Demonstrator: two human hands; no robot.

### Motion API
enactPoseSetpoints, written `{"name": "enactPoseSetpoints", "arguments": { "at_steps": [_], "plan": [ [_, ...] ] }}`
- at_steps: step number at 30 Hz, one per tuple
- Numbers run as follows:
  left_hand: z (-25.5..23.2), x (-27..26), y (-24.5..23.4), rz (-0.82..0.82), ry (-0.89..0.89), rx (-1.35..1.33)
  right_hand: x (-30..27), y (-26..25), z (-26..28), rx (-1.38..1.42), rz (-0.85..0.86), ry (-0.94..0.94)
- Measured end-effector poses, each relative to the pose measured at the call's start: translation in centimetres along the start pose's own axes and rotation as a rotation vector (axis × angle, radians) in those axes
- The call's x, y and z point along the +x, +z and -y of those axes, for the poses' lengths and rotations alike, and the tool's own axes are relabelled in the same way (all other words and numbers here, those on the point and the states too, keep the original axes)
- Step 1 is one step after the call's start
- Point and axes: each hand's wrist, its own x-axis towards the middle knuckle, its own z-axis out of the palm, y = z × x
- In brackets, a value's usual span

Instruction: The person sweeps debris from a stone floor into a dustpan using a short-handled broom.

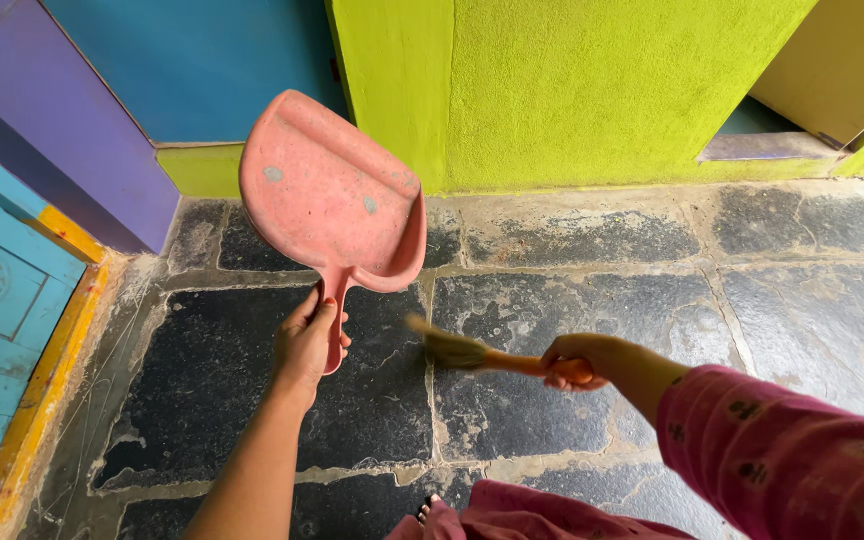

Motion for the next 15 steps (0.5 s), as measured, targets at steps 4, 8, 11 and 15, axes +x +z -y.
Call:
{"name": "enactPoseSetpoints", "arguments": {
  "at_steps": [4,8,11,15],
  "plan": [
    [0.0,0.2,-0.1,0.001,-0.018,-0.013,3.0,-1.5,0.3,-0.023,-0.19,-0.042],
    [0.3,0.5,-0.5,-0.004,-0.007,-0.02,6.2,0.5,-1.0,-0.024,-0.045,-0.195],
    [0.7,1.1,-0.7,-0.009,-0.003,-0.083,5.7,5.3,-2.7,-0.192,-0.166,-0.203],
    [1.1,1.9,-1.0,-0.043,-0.029,-0.131,4.2,5.4,-2.1,-0.724,-0.077,-0.134]
  ]
}}
